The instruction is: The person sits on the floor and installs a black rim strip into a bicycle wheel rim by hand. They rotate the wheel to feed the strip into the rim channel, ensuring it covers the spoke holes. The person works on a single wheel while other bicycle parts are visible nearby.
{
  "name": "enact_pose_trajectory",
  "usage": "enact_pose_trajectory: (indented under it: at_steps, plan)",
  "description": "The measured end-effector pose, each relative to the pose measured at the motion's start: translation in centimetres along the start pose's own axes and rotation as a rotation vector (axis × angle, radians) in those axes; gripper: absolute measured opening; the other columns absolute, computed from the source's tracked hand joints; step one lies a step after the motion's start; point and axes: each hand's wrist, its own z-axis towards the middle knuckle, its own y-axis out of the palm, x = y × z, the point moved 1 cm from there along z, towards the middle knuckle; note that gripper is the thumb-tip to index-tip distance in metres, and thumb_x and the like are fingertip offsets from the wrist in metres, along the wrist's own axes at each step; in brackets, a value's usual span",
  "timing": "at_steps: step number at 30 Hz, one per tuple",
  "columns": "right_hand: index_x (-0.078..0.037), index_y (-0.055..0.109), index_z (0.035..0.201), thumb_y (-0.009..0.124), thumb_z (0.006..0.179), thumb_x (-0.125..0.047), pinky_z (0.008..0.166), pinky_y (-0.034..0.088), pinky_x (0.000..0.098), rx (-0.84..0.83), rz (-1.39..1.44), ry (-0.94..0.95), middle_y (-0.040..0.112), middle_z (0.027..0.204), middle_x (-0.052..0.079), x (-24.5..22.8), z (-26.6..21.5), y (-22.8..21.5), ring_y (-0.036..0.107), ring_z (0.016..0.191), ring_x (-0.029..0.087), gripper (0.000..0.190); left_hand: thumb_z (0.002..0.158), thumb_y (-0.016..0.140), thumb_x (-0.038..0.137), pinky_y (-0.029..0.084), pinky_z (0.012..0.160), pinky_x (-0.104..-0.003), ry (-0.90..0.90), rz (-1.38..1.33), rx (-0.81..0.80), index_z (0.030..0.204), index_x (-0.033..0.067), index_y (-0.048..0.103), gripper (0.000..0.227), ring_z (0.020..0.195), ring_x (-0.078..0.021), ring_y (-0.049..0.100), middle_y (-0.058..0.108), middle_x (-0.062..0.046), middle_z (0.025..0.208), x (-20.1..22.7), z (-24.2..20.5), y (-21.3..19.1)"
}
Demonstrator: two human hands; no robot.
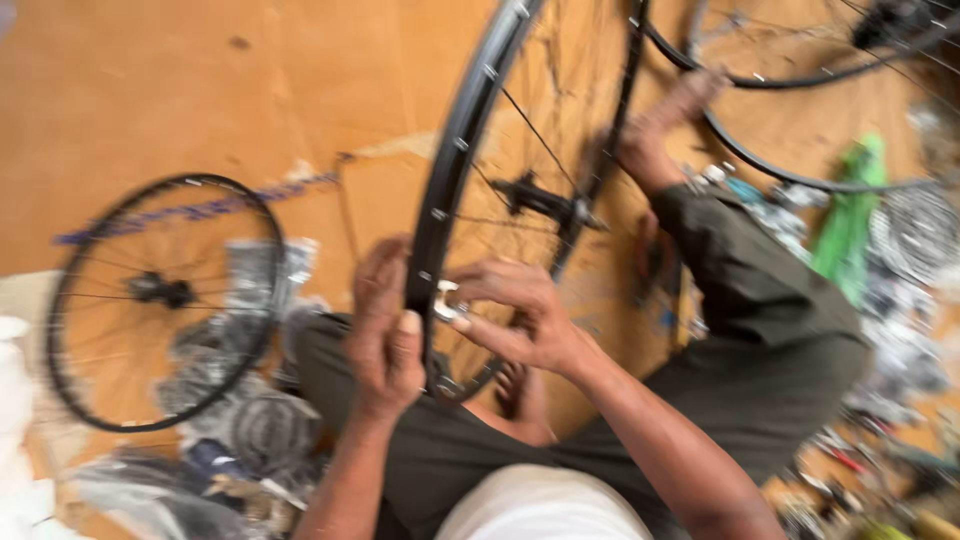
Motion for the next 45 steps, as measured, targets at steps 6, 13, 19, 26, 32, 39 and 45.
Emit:
enact_pose_trajectory:
  at_steps: [6,13,19,26,32,39,45]
  plan:
    - [-0.005,0.072,0.106,0.085,0.082,-0.014,0.075,0.055,0.0352,0.071,-0.123,-0.078,0.077,0.113,0.014,1.5,-0.4,0.6,0.072,0.086,0.024,0.029,0.117,0.048,0.028,0.044,0.124,-0.044,0.028,-0.137,0.009,0.154,0.0145,0.051,0.04,0.151,-0.0313,0.047,0.048,-0.017,0.157,-0.5,-0.3,0.1]
    - [-0.002,0.065,0.123,0.078,0.083,-0.014,0.086,0.057,0.0381,0.095,-0.001,-0.11,0.073,0.119,0.012,1.3,-0.2,0.8,0.074,0.101,0.028,0.044,0.116,0.047,0.026,0.046,0.122,-0.044,0.005,-0.155,-0.001,0.155,0.0175,0.052,0.04,0.152,-0.0291,0.045,0.047,-0.016,0.158,-1.4,-0.7,0.0]
    - [-0.004,0.073,0.125,0.072,0.094,-0.023,0.077,0.05,0.0401,-0.167,-0.176,0.077,0.07,0.096,0.013,0.0,0.8,0.1,0.068,0.082,0.028,0.037,0.116,0.046,0.028,0.043,0.125,-0.044,-0.001,-0.088,0.022,0.154,0.0128,0.053,0.041,0.151,-0.0277,0.045,0.05,-0.014,0.157,-2.1,-1.5,-0.4]
    - [-0.004,0.078,0.108,0.071,0.096,-0.031,0.077,0.06,0.0333,-0.079,0.315,0.371,0.081,0.097,0.009,0.6,1.2,1.8,0.077,0.088,0.019,0.031,0.115,0.046,0.029,0.045,0.121,-0.043,-0.024,0.001,0.061,0.15,0.0086,0.056,0.042,0.148,-0.0284,0.049,0.053,-0.014,0.155,-2.7,-1.6,-1.1]
    - [-0.004,0.076,0.105,0.077,0.091,-0.024,0.083,0.061,0.0338,-0.063,0.436,0.369,0.081,0.102,0.008,1.0,0.9,2.1,0.076,0.095,0.019,0.024,0.114,0.046,0.03,0.047,0.118,-0.042,-0.075,0.006,0.085,0.149,0.006,0.056,0.043,0.145,-0.0273,0.052,0.052,-0.016,0.154,-2.5,-1.9,-1.4]
    - [-0.006,0.072,0.109,0.081,0.083,-0.018,0.084,0.056,0.037,0.04,0.089,0.173,0.077,0.107,0.006,0.7,0.9,2.5,0.073,0.097,0.023,0.03,0.114,0.046,0.031,0.049,0.115,-0.041,-0.08,0.013,0.085,0.148,0.0052,0.056,0.044,0.143,-0.0266,0.053,0.051,-0.017,0.153,-2.8,-1.9,-1.3]
    - [-0.011,0.065,0.1,0.08,0.079,-0.014,0.076,0.052,0.0413,-0.086,-0.172,0.062,0.069,0.089,0.01,-0.7,2.8,1.7,0.069,0.087,0.028,0.027,0.115,0.045,0.032,0.049,0.117,-0.042,-0.057,0.029,0.089,0.148,0.0056,0.056,0.044,0.145,-0.0272,0.052,0.05,-0.016,0.154,-2.7,-1.9,-1.3]
